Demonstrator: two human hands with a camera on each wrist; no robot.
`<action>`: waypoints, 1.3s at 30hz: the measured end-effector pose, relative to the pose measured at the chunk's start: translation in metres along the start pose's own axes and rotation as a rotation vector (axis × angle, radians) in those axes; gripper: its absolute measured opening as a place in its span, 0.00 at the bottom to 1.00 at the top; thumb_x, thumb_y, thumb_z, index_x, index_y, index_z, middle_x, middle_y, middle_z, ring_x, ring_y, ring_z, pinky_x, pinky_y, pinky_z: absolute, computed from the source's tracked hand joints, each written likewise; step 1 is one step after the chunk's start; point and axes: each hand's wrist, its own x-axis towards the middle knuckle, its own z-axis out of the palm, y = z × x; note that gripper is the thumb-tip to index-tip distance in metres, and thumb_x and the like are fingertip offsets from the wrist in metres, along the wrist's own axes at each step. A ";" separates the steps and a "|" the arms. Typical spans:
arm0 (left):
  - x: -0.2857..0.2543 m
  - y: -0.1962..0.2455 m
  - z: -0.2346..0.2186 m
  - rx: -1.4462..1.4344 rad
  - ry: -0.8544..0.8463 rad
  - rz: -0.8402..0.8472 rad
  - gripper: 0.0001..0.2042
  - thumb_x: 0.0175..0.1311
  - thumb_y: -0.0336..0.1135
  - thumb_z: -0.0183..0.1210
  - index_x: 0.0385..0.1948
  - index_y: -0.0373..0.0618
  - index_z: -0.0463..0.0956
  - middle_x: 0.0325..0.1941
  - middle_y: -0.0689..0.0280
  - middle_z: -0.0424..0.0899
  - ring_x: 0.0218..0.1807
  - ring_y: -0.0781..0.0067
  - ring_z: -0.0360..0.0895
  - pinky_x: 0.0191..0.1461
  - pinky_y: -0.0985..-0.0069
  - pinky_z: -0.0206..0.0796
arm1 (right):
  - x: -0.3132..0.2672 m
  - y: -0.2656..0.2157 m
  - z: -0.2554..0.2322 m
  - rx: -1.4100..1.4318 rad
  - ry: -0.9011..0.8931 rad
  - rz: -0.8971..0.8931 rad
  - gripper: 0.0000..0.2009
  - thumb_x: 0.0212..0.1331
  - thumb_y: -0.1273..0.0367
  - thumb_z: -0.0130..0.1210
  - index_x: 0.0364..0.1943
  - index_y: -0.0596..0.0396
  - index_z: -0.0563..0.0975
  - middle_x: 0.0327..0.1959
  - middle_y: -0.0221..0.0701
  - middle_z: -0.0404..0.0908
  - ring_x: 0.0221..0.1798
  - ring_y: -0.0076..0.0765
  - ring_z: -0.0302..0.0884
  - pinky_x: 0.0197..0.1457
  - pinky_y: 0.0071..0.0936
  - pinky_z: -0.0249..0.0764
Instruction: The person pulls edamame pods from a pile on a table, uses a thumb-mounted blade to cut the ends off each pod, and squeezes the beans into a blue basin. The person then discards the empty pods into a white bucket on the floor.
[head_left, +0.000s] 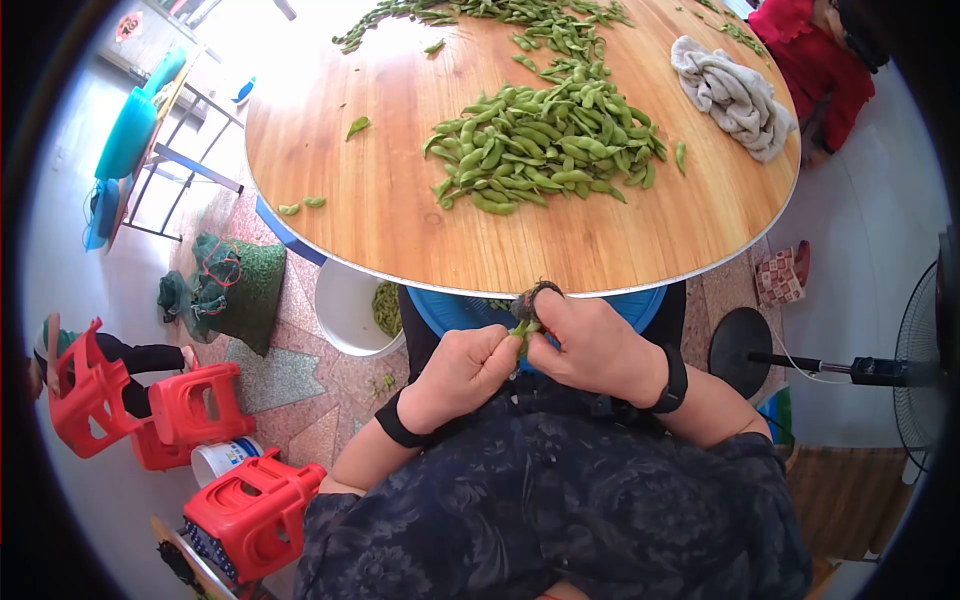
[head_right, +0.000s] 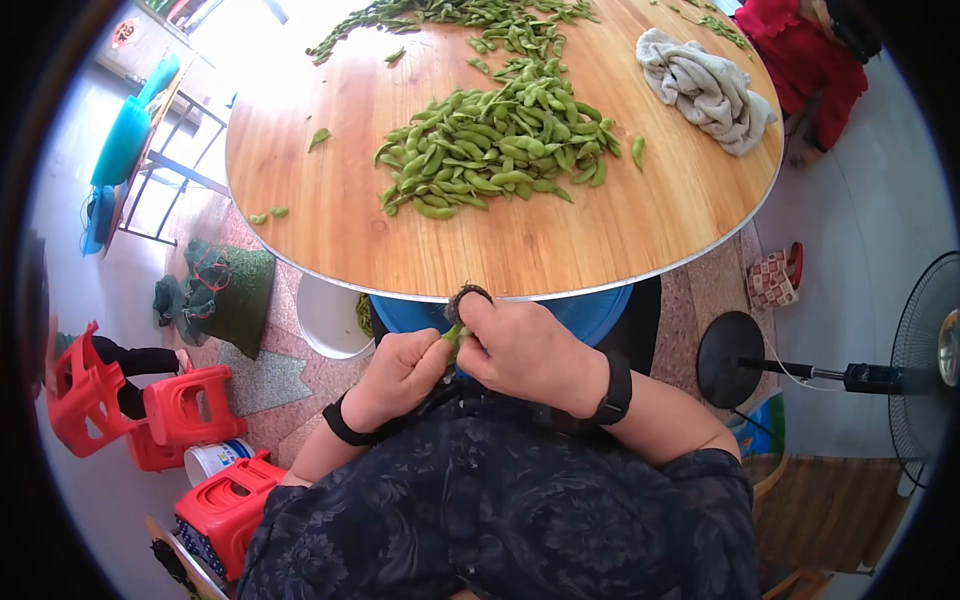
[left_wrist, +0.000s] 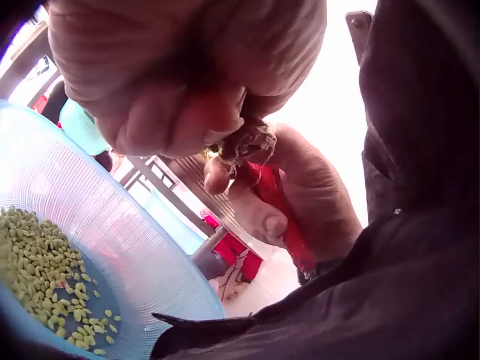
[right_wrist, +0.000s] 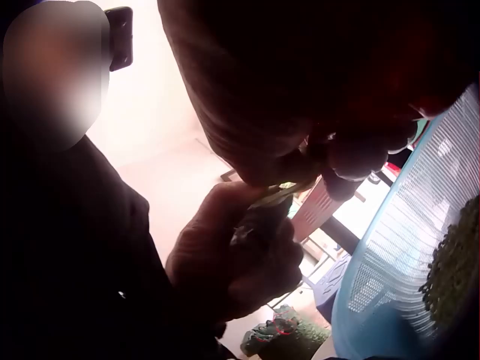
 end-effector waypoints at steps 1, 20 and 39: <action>-0.001 0.004 -0.001 0.035 -0.005 -0.018 0.15 0.69 0.33 0.51 0.20 0.37 0.68 0.14 0.59 0.67 0.17 0.75 0.63 0.22 0.72 0.58 | -0.001 0.002 0.001 0.001 0.000 0.001 0.09 0.51 0.72 0.57 0.30 0.60 0.68 0.18 0.43 0.74 0.24 0.53 0.77 0.27 0.41 0.73; -0.070 -0.109 -0.110 0.597 0.800 -0.179 0.11 0.67 0.29 0.51 0.48 0.36 0.74 0.31 0.55 0.78 0.32 0.61 0.77 0.37 0.69 0.69 | 0.082 0.025 -0.057 -0.476 0.181 -0.087 0.06 0.56 0.74 0.53 0.34 0.56 0.68 0.32 0.44 0.75 0.28 0.53 0.77 0.28 0.41 0.74; 0.032 0.013 -0.012 -0.142 0.068 0.100 0.06 0.67 0.29 0.54 0.38 0.36 0.77 0.25 0.66 0.75 0.27 0.80 0.70 0.31 0.80 0.63 | 0.091 0.030 -0.037 -0.606 0.043 -0.136 0.07 0.59 0.73 0.48 0.41 0.58 0.70 0.35 0.40 0.78 0.31 0.49 0.79 0.28 0.39 0.75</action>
